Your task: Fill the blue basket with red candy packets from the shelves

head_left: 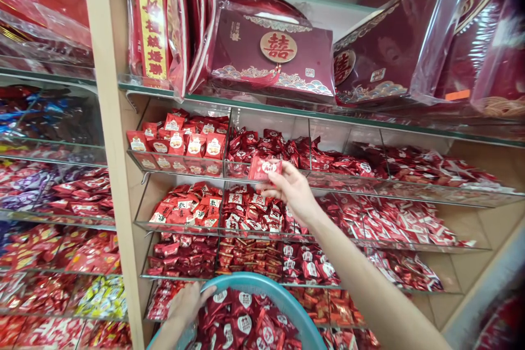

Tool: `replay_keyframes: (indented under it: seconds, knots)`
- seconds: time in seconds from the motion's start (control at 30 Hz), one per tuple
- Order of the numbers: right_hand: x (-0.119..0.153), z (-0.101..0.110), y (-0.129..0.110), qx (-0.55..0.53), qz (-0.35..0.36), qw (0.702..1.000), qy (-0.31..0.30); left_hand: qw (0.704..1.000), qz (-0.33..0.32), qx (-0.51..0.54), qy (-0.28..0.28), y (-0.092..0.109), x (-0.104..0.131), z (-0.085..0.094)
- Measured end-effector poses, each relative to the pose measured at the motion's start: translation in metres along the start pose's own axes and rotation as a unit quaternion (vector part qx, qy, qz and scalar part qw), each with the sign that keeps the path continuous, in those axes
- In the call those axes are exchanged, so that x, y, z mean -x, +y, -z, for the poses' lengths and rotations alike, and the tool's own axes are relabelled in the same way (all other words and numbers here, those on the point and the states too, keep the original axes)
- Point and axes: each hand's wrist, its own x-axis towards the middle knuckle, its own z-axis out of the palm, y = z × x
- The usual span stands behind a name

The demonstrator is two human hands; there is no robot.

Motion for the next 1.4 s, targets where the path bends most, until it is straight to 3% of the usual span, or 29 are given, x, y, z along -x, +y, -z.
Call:
replay_keyframes:
  seconds: [0.17, 0.37, 0.53, 0.7, 0.83, 1.07, 1.2, 1.4]
  knots:
    - [0.033, -0.013, 0.027, -0.060, -0.062, 0.995, -0.051, 1.000, -0.014, -0.015, -0.002, 0.001, 0.000, 0.001]
    - [0.047, -0.017, 0.041, -0.084, -0.094, 0.989, -0.078, 1.000, -0.010, -0.020, 0.005, -0.002, -0.003, -0.004]
    - [0.068, -0.028, 0.059, -0.043, -0.144, 0.984, -0.091, 1.000, -0.001, -0.023, -0.004, 0.001, -0.002, -0.002]
    - [0.112, -0.052, 0.108, -0.055, -0.239, 0.960, -0.138, 0.999, 0.007, -0.028, -0.039, 0.007, 0.002, 0.006]
    - [0.146, -0.067, 0.151, 0.003, -0.311, 0.933, -0.179, 0.998, -0.001, -0.028, -0.056, 0.007, 0.000, 0.005]
    - [0.187, -0.091, 0.205, 0.047, -0.373, 0.886, -0.272, 0.999, -0.002, -0.042, -0.031, 0.006, -0.001, -0.002]
    - [0.197, -0.109, 0.219, 0.086, -0.386, 0.870, -0.293, 0.999, -0.011, -0.042, -0.029, 0.006, -0.001, -0.001]
    - [0.203, -0.129, 0.223, 0.168, -0.398, 0.849, -0.305, 0.999, -0.010, -0.040, -0.032, 0.006, -0.001, 0.000]
